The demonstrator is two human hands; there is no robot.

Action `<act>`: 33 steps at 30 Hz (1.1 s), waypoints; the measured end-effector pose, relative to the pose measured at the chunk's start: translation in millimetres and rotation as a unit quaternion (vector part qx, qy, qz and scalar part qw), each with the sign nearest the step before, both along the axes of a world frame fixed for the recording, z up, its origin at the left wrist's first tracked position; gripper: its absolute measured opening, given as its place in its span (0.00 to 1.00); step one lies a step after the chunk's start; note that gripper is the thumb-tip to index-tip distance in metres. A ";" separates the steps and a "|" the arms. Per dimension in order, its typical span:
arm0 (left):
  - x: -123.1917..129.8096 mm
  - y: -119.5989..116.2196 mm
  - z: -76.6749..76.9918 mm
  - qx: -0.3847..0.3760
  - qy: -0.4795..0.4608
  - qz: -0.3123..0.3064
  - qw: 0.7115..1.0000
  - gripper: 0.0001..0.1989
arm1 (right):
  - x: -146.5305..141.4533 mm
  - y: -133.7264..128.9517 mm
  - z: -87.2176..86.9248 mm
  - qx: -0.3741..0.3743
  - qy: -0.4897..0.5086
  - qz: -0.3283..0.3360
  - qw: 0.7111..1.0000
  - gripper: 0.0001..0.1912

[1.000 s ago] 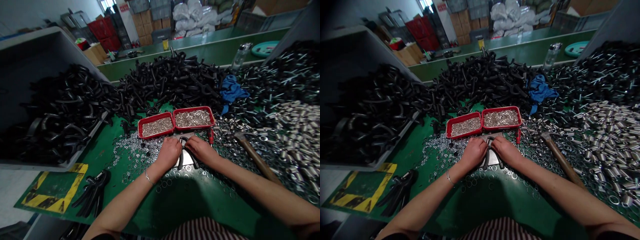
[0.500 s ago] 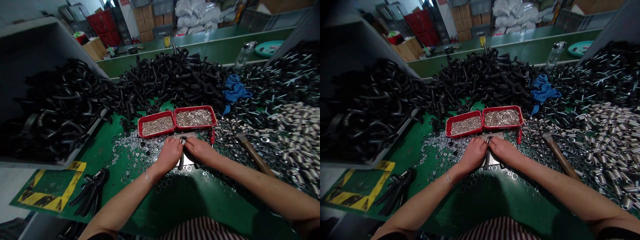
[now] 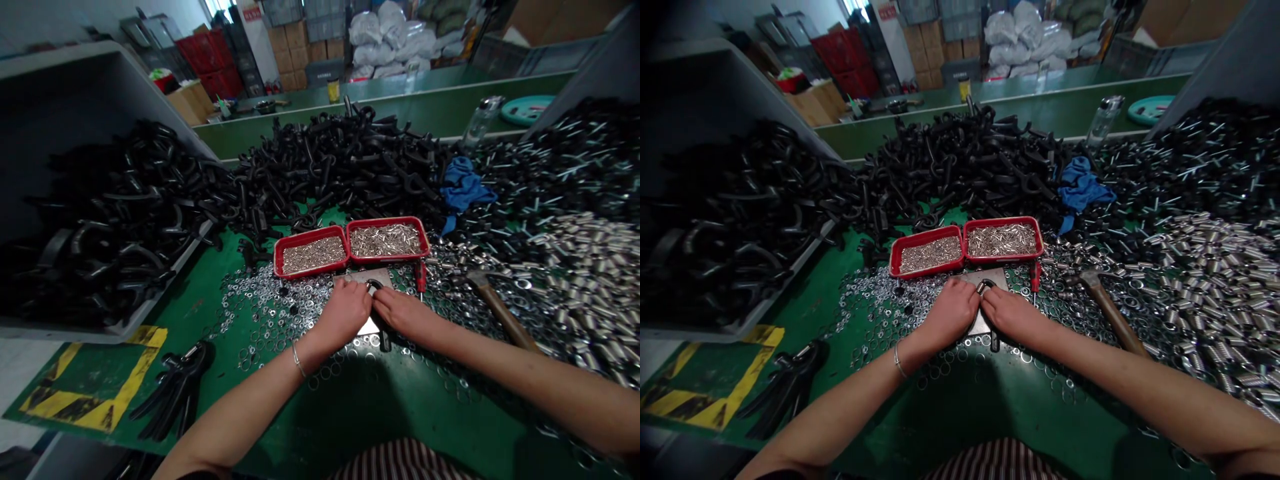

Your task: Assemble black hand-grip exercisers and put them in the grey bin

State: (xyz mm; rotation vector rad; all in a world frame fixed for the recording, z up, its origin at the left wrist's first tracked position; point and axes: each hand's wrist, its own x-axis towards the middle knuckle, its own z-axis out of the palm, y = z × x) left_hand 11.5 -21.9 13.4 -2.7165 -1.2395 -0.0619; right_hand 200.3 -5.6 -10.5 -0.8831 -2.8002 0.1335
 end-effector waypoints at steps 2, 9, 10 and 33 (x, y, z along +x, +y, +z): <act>4.1 -0.1 3.1 0.008 0.021 -0.030 0.999 0.11 | 11.3 -7.8 2.3 -0.046 0.041 -0.002 0.998 0.15; 2.3 5.7 4.6 -0.020 -0.001 -0.050 0.999 0.12 | 109.3 -28.0 8.9 -0.049 0.104 -0.153 0.982 0.20; 0.5 7.3 4.9 -0.030 -0.016 -0.037 0.999 0.12 | 127.9 -29.3 8.7 -0.031 0.086 -0.182 0.979 0.20; 15.9 2.0 20.9 -0.045 0.014 0.057 0.997 0.10 | 201.7 -46.7 -0.4 -0.073 0.008 -0.356 0.931 0.19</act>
